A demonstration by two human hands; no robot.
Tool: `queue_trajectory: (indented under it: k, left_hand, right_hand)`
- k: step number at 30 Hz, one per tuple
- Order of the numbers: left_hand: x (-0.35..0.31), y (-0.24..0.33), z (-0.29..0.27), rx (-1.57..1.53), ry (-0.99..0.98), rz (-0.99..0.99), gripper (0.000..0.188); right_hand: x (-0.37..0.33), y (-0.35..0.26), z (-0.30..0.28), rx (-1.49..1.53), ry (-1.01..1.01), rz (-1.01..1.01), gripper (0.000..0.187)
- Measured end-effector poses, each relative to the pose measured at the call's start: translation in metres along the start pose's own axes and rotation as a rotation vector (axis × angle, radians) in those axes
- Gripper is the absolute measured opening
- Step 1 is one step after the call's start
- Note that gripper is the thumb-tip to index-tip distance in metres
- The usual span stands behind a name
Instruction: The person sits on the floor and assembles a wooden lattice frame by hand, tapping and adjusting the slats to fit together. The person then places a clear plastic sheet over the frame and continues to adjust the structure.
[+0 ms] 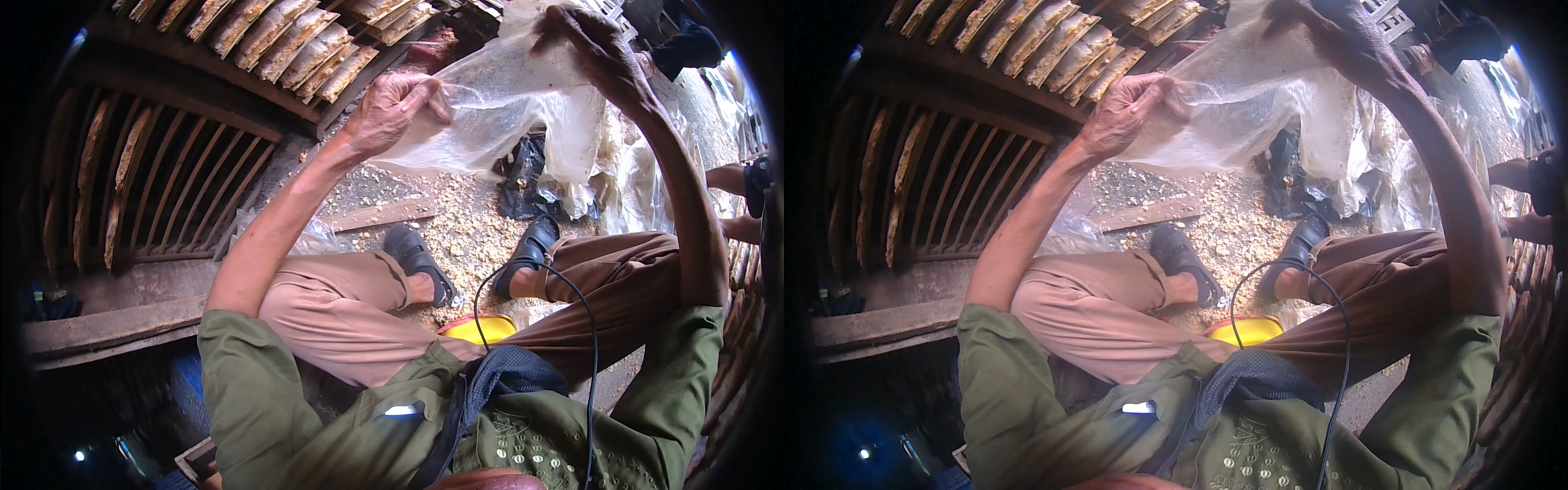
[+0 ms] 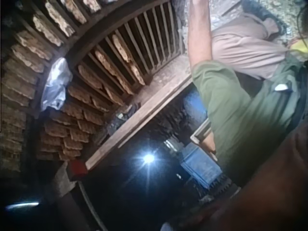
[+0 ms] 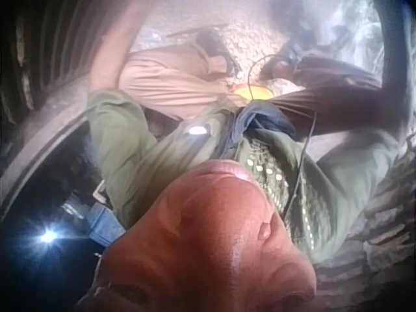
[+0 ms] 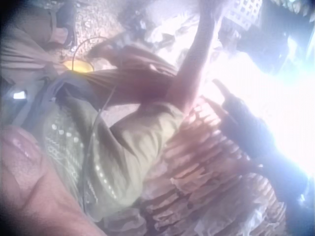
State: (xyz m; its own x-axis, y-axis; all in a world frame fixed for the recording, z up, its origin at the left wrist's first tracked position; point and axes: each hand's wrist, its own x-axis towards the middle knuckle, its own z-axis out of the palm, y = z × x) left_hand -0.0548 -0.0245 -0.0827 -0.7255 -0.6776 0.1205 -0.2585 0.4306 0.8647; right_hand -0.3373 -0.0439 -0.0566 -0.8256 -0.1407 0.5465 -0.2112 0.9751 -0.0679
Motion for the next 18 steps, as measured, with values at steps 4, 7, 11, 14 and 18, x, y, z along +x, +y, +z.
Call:
queue_trajectory:
  k: [4,7,11,14,18]
  left_hand:
    - [-0.008,-0.006,-0.007,0.071,-0.024,-0.077,0.029]
    - [-0.015,-0.008,-0.016,0.131,-0.046,-0.105,0.033]
    - [-0.015,-0.021,-0.033,0.186,-0.098,-0.208,0.025]
    - [-0.014,-0.022,-0.051,0.226,0.071,-0.219,0.023]
    - [-0.027,-0.024,-0.073,0.277,0.234,-0.21,0.032]
  right_hand:
    - [0.052,0.095,-0.037,1.342,-0.752,-1.045,0.031]
    - [0.056,0.101,-0.05,1.349,-0.745,-0.939,0.031]
    - [0.081,0.103,-0.009,1.324,-0.759,-0.956,0.033]
    - [0.094,0.096,0.033,1.316,-0.81,-0.973,0.036]
    - [0.108,0.081,0.083,1.348,-0.877,-1.003,0.04]
